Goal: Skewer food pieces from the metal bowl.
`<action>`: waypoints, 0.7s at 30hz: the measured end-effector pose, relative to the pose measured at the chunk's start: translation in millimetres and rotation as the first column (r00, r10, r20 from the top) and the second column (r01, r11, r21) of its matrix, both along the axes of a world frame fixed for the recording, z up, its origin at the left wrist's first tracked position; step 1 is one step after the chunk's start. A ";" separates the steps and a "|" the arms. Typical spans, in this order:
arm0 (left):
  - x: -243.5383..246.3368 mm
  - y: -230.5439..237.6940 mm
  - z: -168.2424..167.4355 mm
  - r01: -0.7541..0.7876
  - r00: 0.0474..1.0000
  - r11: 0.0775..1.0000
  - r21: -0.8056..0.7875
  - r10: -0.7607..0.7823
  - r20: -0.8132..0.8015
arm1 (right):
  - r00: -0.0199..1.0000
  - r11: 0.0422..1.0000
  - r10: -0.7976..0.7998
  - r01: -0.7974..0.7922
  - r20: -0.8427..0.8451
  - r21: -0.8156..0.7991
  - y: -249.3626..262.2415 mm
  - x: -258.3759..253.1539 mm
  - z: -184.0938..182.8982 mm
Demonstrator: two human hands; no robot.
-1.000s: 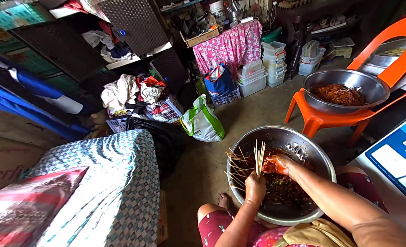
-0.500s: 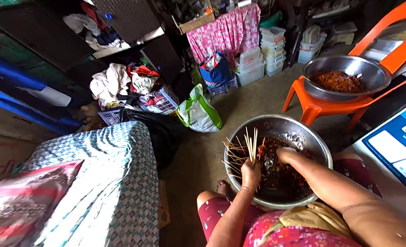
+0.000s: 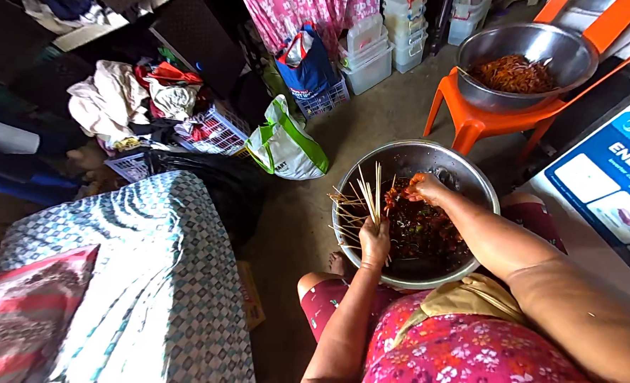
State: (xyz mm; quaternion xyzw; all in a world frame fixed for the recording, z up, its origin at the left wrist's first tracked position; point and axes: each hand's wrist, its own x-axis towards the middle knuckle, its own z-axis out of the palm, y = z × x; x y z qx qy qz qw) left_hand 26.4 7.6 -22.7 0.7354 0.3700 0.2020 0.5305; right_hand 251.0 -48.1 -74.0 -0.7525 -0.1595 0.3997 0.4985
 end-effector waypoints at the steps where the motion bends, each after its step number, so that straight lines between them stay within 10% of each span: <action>1: -0.5 -0.4 0.9 0.011 1.000 1.000 0.020 -0.011 -0.014 | 0.985 0.992 -0.079 0.093 -0.156 0.082 0.1 -4.5 10.0; 5: -1.3 -2.0 5.7 0.072 0.993 0.995 0.065 -0.066 -0.099 | 0.888 0.933 -0.182 0.292 -0.423 0.211 -1.7 -6.1 30.1; 21: -0.2 -3.4 7.3 0.174 0.971 0.981 0.082 -0.157 -0.181 | 0.820 0.864 -0.209 0.411 -0.533 0.292 -3.9 -0.3 35.4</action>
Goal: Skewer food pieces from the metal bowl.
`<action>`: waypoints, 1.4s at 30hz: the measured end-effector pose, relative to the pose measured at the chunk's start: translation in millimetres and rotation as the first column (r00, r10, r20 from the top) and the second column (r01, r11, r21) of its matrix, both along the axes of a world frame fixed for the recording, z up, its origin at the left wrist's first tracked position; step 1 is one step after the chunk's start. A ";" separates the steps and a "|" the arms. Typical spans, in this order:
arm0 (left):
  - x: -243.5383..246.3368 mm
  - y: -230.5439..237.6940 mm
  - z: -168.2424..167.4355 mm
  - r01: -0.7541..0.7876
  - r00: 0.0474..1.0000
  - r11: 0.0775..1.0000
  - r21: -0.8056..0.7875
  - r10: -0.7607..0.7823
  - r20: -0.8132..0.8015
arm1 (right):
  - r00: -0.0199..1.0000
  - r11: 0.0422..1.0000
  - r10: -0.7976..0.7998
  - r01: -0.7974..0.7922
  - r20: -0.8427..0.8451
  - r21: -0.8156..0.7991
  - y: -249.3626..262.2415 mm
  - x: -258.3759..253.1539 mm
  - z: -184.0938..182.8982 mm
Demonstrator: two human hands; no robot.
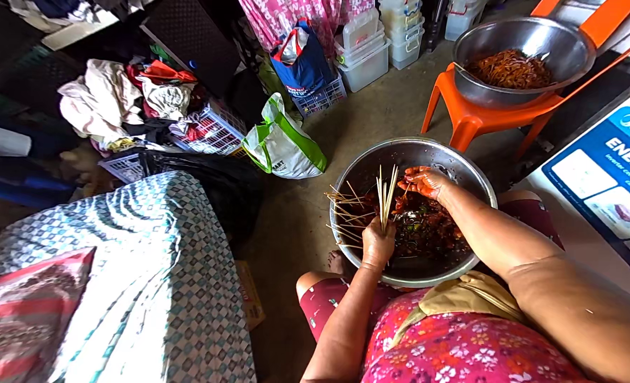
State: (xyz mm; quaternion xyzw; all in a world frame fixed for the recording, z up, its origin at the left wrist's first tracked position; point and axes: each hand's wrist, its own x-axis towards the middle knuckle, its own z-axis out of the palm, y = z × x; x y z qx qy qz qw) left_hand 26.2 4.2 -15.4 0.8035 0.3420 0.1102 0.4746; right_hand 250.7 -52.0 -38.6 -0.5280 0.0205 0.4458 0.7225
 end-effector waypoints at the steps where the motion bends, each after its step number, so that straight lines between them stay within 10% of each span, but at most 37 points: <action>1: -0.4 0.0 -0.2 -0.007 1.000 1.000 0.003 0.007 0.003 | 1.000 1.000 -0.018 0.018 -0.001 0.006 -0.3 0.5 1.1; 42: -2.2 -0.4 -1.8 -0.004 1.000 0.999 0.041 0.003 0.031 | 0.967 0.974 0.221 -0.212 0.130 -0.080 -6.6 -5.2 10.7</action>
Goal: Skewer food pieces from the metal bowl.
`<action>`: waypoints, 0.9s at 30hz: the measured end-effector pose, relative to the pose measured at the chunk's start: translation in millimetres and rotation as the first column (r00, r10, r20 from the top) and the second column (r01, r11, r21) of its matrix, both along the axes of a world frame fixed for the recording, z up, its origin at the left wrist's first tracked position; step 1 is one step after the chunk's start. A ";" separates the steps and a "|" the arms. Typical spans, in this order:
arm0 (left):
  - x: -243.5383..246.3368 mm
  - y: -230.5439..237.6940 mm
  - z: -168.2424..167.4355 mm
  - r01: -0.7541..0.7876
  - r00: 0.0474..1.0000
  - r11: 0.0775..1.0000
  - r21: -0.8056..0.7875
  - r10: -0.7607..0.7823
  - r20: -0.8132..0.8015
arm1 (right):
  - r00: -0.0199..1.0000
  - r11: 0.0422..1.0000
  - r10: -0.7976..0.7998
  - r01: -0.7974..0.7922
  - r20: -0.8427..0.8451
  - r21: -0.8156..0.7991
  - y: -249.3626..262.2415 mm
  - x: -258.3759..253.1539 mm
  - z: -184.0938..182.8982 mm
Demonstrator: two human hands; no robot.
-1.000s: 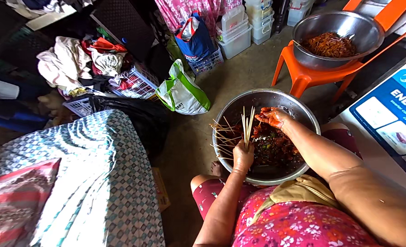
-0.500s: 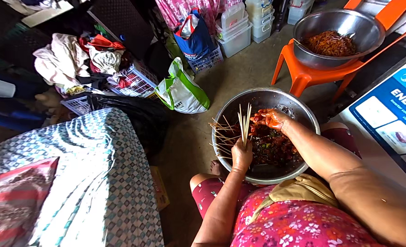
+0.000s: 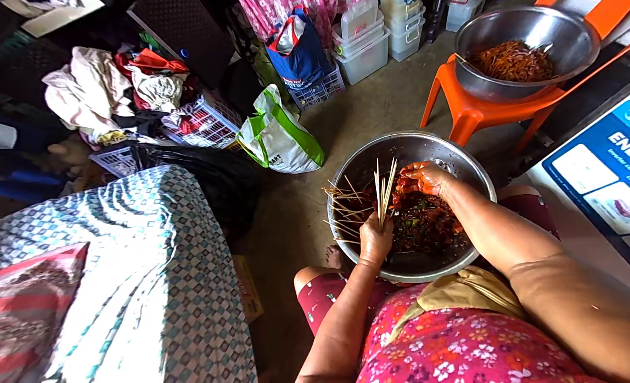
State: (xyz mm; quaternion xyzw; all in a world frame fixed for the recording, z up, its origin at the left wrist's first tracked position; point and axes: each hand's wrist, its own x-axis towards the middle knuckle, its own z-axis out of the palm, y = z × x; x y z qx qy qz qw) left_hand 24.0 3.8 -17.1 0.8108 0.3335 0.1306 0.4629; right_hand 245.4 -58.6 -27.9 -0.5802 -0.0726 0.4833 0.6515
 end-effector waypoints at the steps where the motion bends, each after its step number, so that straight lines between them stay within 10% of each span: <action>1: 0.0 0.0 -0.1 0.000 1.000 1.000 -0.002 0.000 -0.005 | 0.999 1.000 0.023 -0.023 0.026 0.004 -0.6 -0.6 -0.9; 13: 2.4 -1.0 -0.8 -0.043 0.998 0.999 0.002 0.043 -0.043 | 0.987 0.988 0.147 -0.150 0.068 0.040 2.9 -11.7 -17.3; 20: 1.8 0.5 3.9 -0.103 0.992 0.995 0.009 0.103 -0.066 | 0.915 0.923 0.019 0.139 0.404 -0.359 -0.5 15.9 -20.2; 27: 2.3 2.3 0.6 -0.115 0.991 0.993 0.016 0.116 -0.066 | 0.602 0.588 0.646 0.001 0.470 -0.809 -0.4 24.4 -38.7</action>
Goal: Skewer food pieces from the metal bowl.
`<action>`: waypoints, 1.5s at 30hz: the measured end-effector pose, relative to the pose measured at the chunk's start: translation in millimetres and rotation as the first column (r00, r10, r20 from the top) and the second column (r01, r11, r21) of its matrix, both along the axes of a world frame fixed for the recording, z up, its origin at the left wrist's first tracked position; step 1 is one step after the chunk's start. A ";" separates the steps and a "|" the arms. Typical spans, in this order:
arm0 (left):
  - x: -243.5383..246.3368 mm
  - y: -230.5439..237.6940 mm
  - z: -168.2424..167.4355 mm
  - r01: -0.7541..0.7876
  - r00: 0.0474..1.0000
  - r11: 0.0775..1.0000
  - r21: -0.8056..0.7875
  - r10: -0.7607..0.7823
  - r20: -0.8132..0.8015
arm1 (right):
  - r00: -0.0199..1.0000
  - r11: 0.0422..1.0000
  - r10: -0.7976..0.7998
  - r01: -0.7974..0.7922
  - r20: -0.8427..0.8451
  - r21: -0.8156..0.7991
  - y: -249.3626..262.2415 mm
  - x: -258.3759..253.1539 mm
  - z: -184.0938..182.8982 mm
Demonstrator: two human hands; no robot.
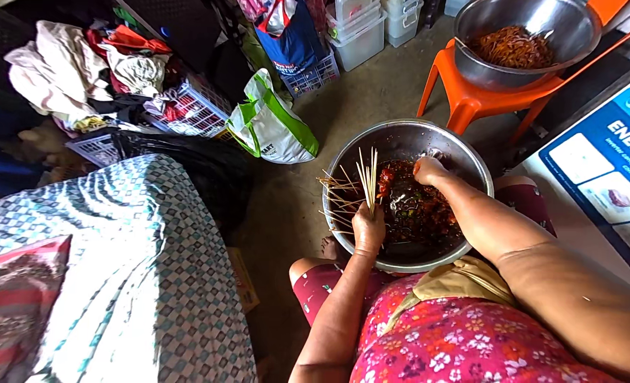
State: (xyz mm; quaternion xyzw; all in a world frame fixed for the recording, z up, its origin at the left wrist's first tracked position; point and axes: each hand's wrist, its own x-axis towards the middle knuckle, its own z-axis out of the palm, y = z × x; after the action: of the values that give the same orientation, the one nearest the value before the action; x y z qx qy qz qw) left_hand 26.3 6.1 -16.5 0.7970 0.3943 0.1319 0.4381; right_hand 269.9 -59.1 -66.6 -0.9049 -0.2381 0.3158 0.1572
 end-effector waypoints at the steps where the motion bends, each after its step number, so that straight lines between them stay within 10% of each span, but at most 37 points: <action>1: -0.2 -0.1 0.4 -0.001 1.000 1.000 0.002 0.001 0.002 | 0.999 0.997 0.053 -0.053 -0.001 -0.055 1.8 -3.3 0.1; 13: -0.1 -0.4 1.8 0.011 1.000 1.000 -0.017 -0.011 -0.011 | 0.873 0.869 0.488 -0.486 -0.001 -0.091 16.7 -48.9 -26.3; 30: -0.2 1.2 2.2 0.007 1.000 1.000 -0.027 -0.007 -0.002 | 0.884 0.865 0.464 -0.467 -0.061 -0.186 14.9 -44.5 -4.0; 35: 0.5 2.0 -0.2 0.022 1.000 0.998 -0.052 -0.023 -0.019 | 0.977 0.972 0.122 -0.082 -0.174 0.220 9.1 -11.0 -30.4; 39: 1.1 1.6 -0.1 0.032 0.999 0.998 -0.055 -0.033 -0.016 | 0.820 0.859 -0.151 0.385 -0.552 0.338 9.7 -17.9 -1.1; 45: -0.3 1.3 0.4 0.007 1.000 0.999 -0.039 -0.007 -0.008 | 0.946 0.953 -0.169 0.229 -0.276 0.199 10.5 -6.6 -18.2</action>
State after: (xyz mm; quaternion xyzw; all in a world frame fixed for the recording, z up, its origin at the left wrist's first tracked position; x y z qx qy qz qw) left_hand 26.1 7.4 -16.1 0.7902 0.3958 0.1196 0.4524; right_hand 263.3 -48.6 -84.8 -0.8520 -0.1574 0.3826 0.3209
